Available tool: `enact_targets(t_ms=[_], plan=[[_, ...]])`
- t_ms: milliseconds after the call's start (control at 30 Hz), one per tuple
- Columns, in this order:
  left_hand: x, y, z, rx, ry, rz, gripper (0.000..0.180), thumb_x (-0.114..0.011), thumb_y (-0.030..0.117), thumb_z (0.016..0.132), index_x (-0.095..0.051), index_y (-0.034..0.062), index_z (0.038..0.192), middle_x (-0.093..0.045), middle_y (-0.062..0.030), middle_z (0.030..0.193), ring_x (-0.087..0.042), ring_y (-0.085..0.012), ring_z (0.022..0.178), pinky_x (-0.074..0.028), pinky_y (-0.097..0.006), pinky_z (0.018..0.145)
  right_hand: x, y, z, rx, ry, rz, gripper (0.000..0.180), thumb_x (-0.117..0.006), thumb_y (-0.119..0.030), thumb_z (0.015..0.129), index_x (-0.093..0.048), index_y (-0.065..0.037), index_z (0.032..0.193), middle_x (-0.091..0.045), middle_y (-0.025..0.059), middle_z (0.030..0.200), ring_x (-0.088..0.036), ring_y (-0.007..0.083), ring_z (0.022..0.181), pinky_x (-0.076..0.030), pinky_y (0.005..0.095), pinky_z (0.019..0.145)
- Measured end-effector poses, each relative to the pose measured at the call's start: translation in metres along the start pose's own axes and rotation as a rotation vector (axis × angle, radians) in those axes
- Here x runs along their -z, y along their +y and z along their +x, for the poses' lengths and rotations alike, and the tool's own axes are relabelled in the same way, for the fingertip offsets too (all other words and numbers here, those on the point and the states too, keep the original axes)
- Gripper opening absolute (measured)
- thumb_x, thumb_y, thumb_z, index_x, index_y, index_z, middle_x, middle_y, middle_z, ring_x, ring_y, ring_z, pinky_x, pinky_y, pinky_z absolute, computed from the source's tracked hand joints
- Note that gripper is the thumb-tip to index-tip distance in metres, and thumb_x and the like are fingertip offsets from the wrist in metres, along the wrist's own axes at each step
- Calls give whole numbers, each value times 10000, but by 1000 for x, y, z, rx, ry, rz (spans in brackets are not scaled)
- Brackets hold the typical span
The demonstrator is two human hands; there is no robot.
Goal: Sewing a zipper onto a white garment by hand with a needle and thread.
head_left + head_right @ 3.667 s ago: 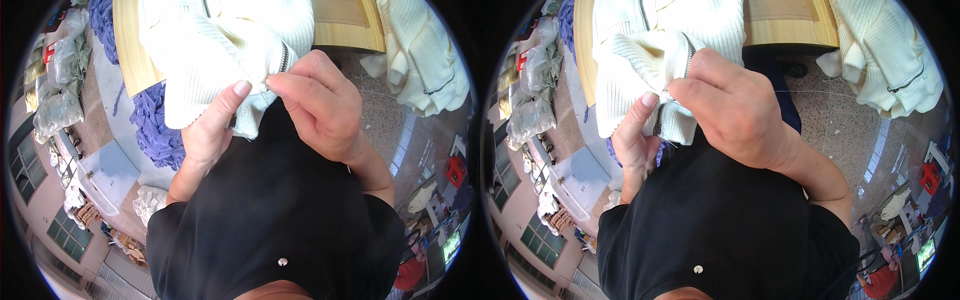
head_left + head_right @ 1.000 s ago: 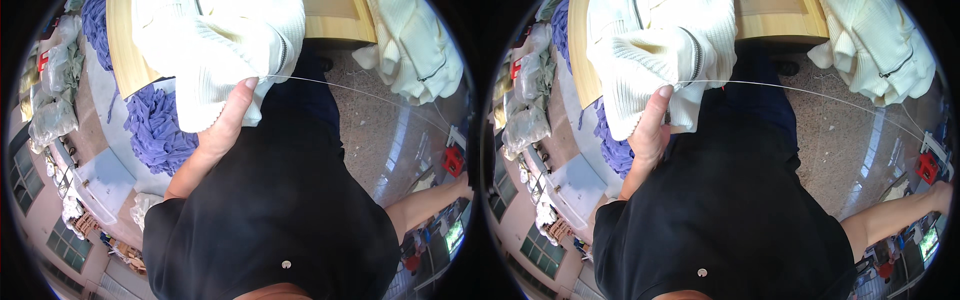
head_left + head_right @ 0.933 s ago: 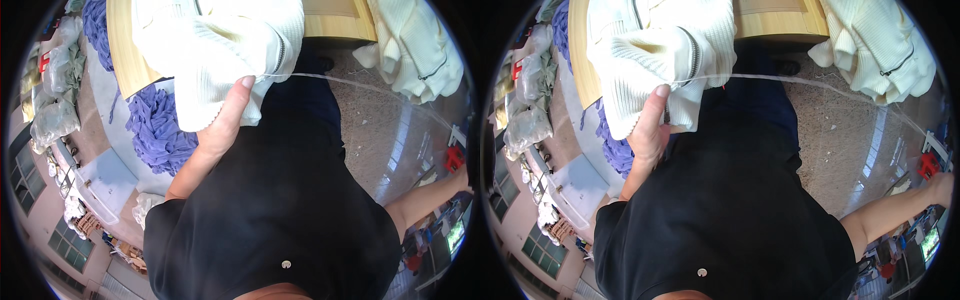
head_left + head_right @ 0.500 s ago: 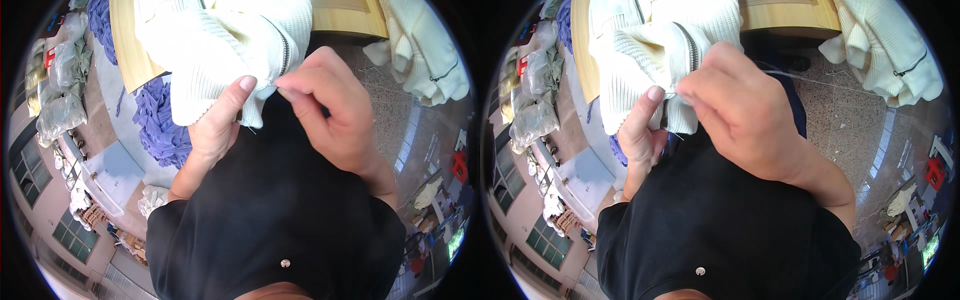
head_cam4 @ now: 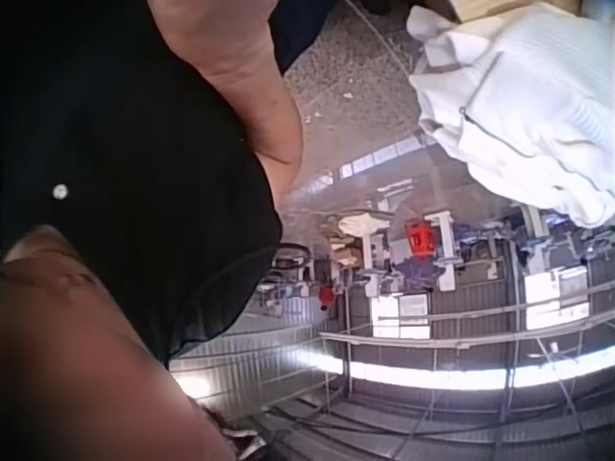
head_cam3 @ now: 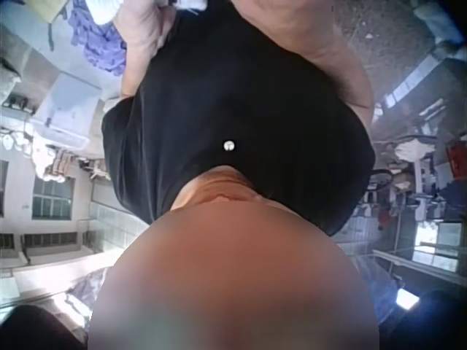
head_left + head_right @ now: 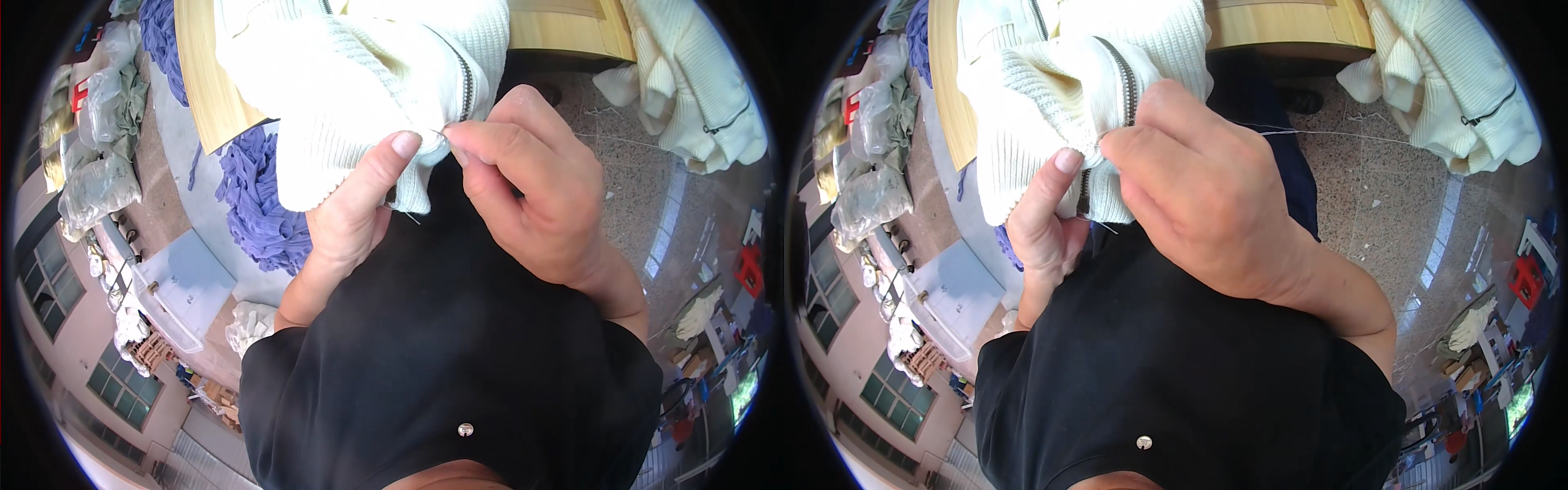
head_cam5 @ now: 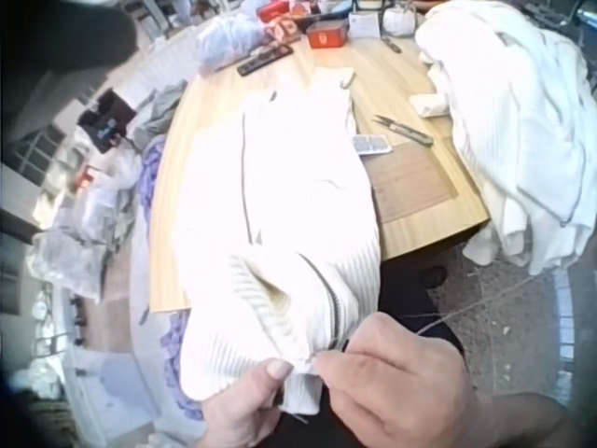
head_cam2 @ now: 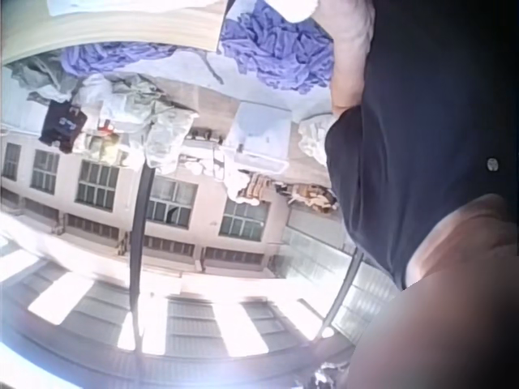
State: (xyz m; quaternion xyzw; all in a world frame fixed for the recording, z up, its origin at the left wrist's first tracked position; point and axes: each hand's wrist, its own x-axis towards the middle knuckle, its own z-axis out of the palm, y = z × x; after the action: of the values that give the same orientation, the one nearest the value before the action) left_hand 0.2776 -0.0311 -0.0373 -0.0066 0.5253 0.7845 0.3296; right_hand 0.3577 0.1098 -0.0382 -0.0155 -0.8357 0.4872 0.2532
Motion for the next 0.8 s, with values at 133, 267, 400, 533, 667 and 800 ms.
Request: enact_targets(t_ms=[133,267,400,533,667,800], plan=[[4,-1,1,34,-5,-11,398,-643,1,796,-517,-22,1173,-601,-100,1078,-567,-183,1001,-428,-288,879,-1,4,-1,11,9,43,230,-616,132,730,-639,5,919,-515,65,737,-486,155,589,-385,251,500],[0,-1,1,38,20,-49,418,-647,4,795,-506,-23,1187,-598,-105,1088,-567,-189,1010,-429,-294,883,1,8,1,22,6,44,225,-618,129,736,-640,0,919,-516,64,745,-484,160,604,-382,250,515],[1,1,2,49,4,-60,432,-652,4,798,-496,-22,1199,-596,-112,1097,-568,-193,1017,-434,-300,885,1,10,2,34,4,45,214,-625,118,744,-641,-5,918,-516,58,751,-483,162,628,-384,250,536],[0,2,1,49,21,-56,430,-648,3,806,-491,-22,1206,-596,-119,1096,-572,-200,1017,-442,-305,888,0,14,2,39,7,78,197,-628,109,754,-640,-6,914,-515,56,750,-480,162,632,-381,249,541],[-7,5,1,33,40,-59,441,-648,7,805,-484,-29,1213,-597,-124,1100,-577,-208,1016,-446,-310,891,-2,17,2,47,19,96,184,-627,105,762,-638,-7,907,-513,54,748,-476,162,629,-380,247,542],[-3,8,4,97,27,-76,452,-650,2,793,-485,-40,1212,-606,-132,1091,-590,-220,1003,-462,-317,878,-4,20,2,52,24,118,172,-627,98,769,-638,-7,905,-511,52,747,-474,162,629,-380,248,544]])
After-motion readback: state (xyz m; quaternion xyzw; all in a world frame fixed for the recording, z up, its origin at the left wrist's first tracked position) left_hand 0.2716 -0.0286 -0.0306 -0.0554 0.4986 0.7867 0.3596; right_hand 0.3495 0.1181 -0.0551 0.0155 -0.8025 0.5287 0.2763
